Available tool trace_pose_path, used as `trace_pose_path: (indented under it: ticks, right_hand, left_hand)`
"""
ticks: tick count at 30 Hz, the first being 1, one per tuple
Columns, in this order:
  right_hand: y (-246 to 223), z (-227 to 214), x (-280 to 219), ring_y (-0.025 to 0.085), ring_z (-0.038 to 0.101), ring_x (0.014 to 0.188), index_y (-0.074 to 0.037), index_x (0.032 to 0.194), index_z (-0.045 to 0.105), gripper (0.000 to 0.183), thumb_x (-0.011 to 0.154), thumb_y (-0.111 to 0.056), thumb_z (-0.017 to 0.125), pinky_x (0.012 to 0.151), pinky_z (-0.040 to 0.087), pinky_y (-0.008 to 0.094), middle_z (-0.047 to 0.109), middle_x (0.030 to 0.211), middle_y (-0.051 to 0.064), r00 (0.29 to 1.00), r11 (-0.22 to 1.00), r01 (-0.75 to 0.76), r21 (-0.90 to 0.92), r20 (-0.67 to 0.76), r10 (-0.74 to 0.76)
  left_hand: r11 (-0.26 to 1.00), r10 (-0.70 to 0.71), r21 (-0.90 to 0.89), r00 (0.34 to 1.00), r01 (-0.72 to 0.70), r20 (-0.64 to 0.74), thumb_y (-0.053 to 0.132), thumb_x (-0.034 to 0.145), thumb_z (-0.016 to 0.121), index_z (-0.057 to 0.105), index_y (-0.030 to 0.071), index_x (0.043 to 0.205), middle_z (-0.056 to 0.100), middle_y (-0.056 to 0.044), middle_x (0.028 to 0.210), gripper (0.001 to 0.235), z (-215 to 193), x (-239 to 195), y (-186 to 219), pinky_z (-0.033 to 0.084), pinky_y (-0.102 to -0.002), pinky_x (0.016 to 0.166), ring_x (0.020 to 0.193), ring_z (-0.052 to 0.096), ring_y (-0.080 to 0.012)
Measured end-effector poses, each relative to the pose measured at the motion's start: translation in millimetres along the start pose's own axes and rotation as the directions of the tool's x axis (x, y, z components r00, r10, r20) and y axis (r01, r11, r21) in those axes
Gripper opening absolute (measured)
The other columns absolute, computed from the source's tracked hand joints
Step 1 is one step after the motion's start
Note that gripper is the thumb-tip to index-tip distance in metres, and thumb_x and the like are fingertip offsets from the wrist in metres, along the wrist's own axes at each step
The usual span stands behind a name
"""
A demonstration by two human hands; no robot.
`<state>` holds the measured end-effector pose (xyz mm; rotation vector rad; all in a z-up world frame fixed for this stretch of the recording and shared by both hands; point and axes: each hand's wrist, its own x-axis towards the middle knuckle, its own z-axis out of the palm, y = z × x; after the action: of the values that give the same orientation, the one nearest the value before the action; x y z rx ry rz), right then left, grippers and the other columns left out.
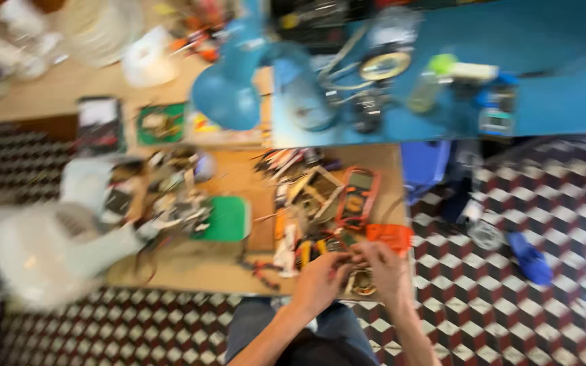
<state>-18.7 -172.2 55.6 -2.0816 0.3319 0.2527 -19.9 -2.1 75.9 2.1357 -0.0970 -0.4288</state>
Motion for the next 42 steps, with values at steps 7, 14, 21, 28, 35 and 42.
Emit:
trace_pose_path:
  ticks: [7, 14, 21, 28, 35, 42]
  right_hand:
    - [-58.8, 61.8, -17.6, 0.013, 0.072, 0.086, 0.003, 0.104, 0.075, 0.034, 0.103, -0.025, 0.056, 0.081, 0.055, 0.026, 0.079, 0.097, 0.007, 0.991, 0.88, -0.102, 0.464, 0.123, 0.05]
    - [-105.4, 133.4, -33.3, 0.012, 0.07, 0.083, 0.0, 0.106, 0.077, 0.035, 0.104, -0.028, 0.056, 0.075, 0.051, 0.025, 0.077, 0.088, 0.01, 0.978, 0.914, -0.201, 0.351, 0.121, 0.169]
    - [-146.1, 214.1, -49.9, 0.013, 0.07, 0.084, 0.004, 0.106, 0.075, 0.035, 0.103, -0.027, 0.058, 0.081, 0.053, 0.026, 0.078, 0.094, 0.009, 0.943, 0.808, -0.264, 0.526, -0.036, 0.331]
    - [-172.2, 252.0, -71.9, 0.016, 0.068, 0.084, 0.004, 0.11, 0.076, 0.036, 0.104, -0.027, 0.058, 0.082, 0.053, 0.029, 0.076, 0.091, 0.014, 0.889, 0.798, -0.353, 0.489, -0.09, 0.448]
    - [-183.4, 260.0, -68.8, 0.014, 0.068, 0.084, 0.003, 0.109, 0.075, 0.036, 0.102, -0.028, 0.058, 0.081, 0.052, 0.026, 0.077, 0.092, 0.01, 0.889, 0.809, -0.342, 0.478, -0.115, 0.443]
    - [-182.9, 261.8, -54.2, 0.012, 0.066, 0.083, 0.001, 0.112, 0.077, 0.037, 0.102, -0.03, 0.059, 0.078, 0.048, 0.024, 0.077, 0.09, 0.01, 0.897, 0.821, -0.359, 0.444, -0.081, 0.435]
  left_hand:
    - [0.991, 0.093, -0.051, 0.907, -0.125, -0.41, 0.02, 0.095, 0.07, 0.076, 0.007, 0.105, 0.077, -0.011, 0.1, 0.018, -130.1, -28.1, -44.2, 0.058, -0.034, 0.078, 0.089, 0.075, -0.023]
    - [0.995, -0.017, 0.066, 0.795, 0.072, -0.606, 0.028, 0.091, 0.074, 0.078, 0.007, 0.097, 0.073, -0.008, 0.077, 0.022, -329.6, 9.9, -168.8, 0.051, -0.033, 0.063, 0.067, 0.066, -0.0162]
    - [0.982, -0.125, 0.101, 0.955, 0.157, -0.269, 0.035, 0.089, 0.071, 0.08, 0.009, 0.102, 0.075, -0.012, 0.085, 0.031, -392.8, 130.9, -285.9, 0.053, -0.036, 0.065, 0.071, 0.071, -0.0217]
    - [0.966, -0.255, -0.054, 0.963, 0.251, -0.088, 0.037, 0.087, 0.07, 0.08, 0.013, 0.107, 0.078, -0.006, 0.084, 0.033, -360.8, 169.6, -346.3, 0.053, -0.035, 0.065, 0.071, 0.072, -0.0172]
    - [0.962, -0.265, -0.092, 0.962, 0.258, -0.072, 0.045, 0.094, 0.065, 0.08, 0.009, 0.107, 0.073, -0.008, 0.076, 0.041, -339.2, 185.0, -366.1, 0.05, -0.036, 0.063, 0.067, 0.065, -0.0163]
    - [0.903, -0.384, -0.202, 0.923, 0.38, 0.019, 0.05, 0.093, 0.061, 0.078, 0.018, 0.111, 0.073, 0.001, 0.082, 0.041, -343.9, 183.2, -355.8, 0.051, -0.032, 0.061, 0.069, 0.065, -0.013]
